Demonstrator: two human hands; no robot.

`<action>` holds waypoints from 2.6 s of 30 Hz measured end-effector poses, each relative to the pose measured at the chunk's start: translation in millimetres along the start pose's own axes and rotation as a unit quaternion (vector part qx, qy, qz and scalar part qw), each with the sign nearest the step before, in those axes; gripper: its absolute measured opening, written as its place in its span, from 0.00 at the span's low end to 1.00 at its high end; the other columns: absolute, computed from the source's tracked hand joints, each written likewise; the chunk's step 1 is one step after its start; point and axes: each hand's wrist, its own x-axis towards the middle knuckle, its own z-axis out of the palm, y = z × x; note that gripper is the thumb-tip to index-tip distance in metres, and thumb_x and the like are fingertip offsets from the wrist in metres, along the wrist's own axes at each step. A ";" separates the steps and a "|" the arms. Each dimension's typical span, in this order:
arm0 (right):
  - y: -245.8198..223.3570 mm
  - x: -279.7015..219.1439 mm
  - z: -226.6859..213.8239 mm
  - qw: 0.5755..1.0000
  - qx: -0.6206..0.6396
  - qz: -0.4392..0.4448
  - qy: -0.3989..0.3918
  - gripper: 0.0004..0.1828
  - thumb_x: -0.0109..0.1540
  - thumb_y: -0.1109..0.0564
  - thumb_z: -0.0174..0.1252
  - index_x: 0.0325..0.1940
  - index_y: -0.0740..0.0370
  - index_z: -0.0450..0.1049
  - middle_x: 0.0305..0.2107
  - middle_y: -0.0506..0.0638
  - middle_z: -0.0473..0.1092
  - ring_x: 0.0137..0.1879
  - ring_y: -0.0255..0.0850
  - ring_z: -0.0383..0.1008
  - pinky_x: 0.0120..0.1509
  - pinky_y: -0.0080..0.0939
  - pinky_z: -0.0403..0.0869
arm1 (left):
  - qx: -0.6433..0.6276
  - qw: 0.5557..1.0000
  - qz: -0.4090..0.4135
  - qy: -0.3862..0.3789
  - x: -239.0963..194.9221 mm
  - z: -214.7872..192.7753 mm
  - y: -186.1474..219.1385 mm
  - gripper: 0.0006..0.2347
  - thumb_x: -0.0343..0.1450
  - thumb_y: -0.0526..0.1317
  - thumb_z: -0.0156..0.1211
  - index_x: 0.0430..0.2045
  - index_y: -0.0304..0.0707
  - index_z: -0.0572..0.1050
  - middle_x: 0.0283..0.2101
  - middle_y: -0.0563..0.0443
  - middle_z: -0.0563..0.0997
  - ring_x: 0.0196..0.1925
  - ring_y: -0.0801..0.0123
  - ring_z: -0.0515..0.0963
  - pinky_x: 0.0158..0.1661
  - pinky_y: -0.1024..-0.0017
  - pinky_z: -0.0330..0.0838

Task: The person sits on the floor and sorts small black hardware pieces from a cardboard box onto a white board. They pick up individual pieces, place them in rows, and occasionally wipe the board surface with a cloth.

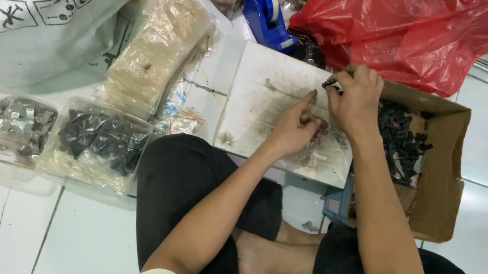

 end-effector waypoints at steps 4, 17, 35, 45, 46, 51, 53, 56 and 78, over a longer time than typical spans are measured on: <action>-0.1 -3.7 2.6 1.000 0.008 0.021 -0.009 0.08 0.59 0.54 0.70 0.40 0.51 0.78 0.43 0.50 0.68 0.53 0.52 0.68 0.61 0.54 0.62 | -0.002 1.000 0.000 0.002 -0.5 -0.1 1.1 0.28 0.75 0.31 0.51 0.72 0.28 0.53 0.43 0.33 0.82 0.39 0.59 0.85 0.38 0.63 0.82; -5.7 -4.9 -24.5 0.998 0.045 0.048 -0.006 0.15 0.56 0.59 0.71 0.45 0.54 0.76 0.43 0.51 0.66 0.54 0.52 0.67 0.63 0.54 0.62 | 0.024 1.000 0.007 0.004 3.6 2.7 -5.9 0.27 0.74 0.32 0.55 0.71 0.27 0.58 0.42 0.35 0.83 0.38 0.60 0.85 0.37 0.63 0.81; 79.8 -210.1 -88.1 0.917 0.091 0.349 -0.169 0.20 0.64 0.49 0.64 0.54 0.64 0.80 0.43 0.68 0.77 0.53 0.69 0.75 0.53 0.65 0.74 | 0.182 0.967 0.180 -0.008 -30.6 32.8 0.3 0.09 0.68 0.32 0.59 0.16 0.38 0.70 0.20 0.48 0.75 0.27 0.67 0.74 0.31 0.71 0.71; 85.9 -177.1 -86.2 0.864 0.164 0.406 -0.250 0.22 0.61 0.56 0.62 0.60 0.59 0.78 0.52 0.64 0.76 0.60 0.64 0.75 0.59 0.64 0.76 | 0.364 0.879 0.306 -0.039 -54.2 103.6 6.2 0.03 0.72 0.32 0.58 0.36 0.34 0.78 0.38 0.41 0.80 0.43 0.52 0.81 0.44 0.61 0.79; 90.4 -176.2 -84.7 0.860 0.170 0.414 -0.244 0.22 0.61 0.58 0.61 0.60 0.60 0.78 0.48 0.64 0.78 0.58 0.62 0.77 0.56 0.61 0.78 | 0.389 0.866 0.312 -0.040 -53.2 114.2 12.6 0.05 0.73 0.30 0.57 0.38 0.34 0.78 0.39 0.42 0.79 0.44 0.53 0.81 0.45 0.63 0.79; 140.7 -202.6 -8.3 0.860 0.157 0.429 -0.228 0.22 0.58 0.56 0.65 0.56 0.54 0.80 0.41 0.58 0.80 0.53 0.57 0.80 0.50 0.61 0.80 | 0.447 0.845 0.280 -0.089 -3.6 162.9 -15.3 0.06 0.71 0.30 0.57 0.39 0.26 0.78 0.37 0.37 0.78 0.45 0.47 0.80 0.45 0.59 0.80; 139.4 -195.6 -20.6 0.848 0.163 0.456 -0.215 0.21 0.57 0.54 0.65 0.56 0.48 0.80 0.38 0.52 0.81 0.52 0.52 0.81 0.50 0.60 0.80 | 0.473 0.835 0.262 -0.103 26.4 181.2 -32.0 0.07 0.70 0.31 0.57 0.39 0.25 0.78 0.36 0.36 0.77 0.44 0.46 0.80 0.44 0.57 0.80; 129.0 -187.4 -51.8 0.837 0.202 0.462 -0.212 0.23 0.60 0.59 0.59 0.60 0.60 0.78 0.46 0.67 0.77 0.55 0.64 0.78 0.53 0.64 0.79 | 0.568 0.792 0.201 -0.097 68.8 198.5 -58.8 0.07 0.67 0.30 0.58 0.35 0.24 0.78 0.39 0.30 0.79 0.47 0.39 0.80 0.51 0.52 0.77; 130.5 -168.4 -72.9 0.790 0.280 0.503 -0.209 0.25 0.65 0.54 0.56 0.66 0.67 0.72 0.57 0.72 0.71 0.64 0.65 0.71 0.60 0.68 0.74 | 0.760 0.630 0.148 -0.060 157.7 212.0 -127.8 0.04 0.70 0.31 0.58 0.35 0.31 0.77 0.38 0.37 0.78 0.45 0.54 0.81 0.41 0.64 0.83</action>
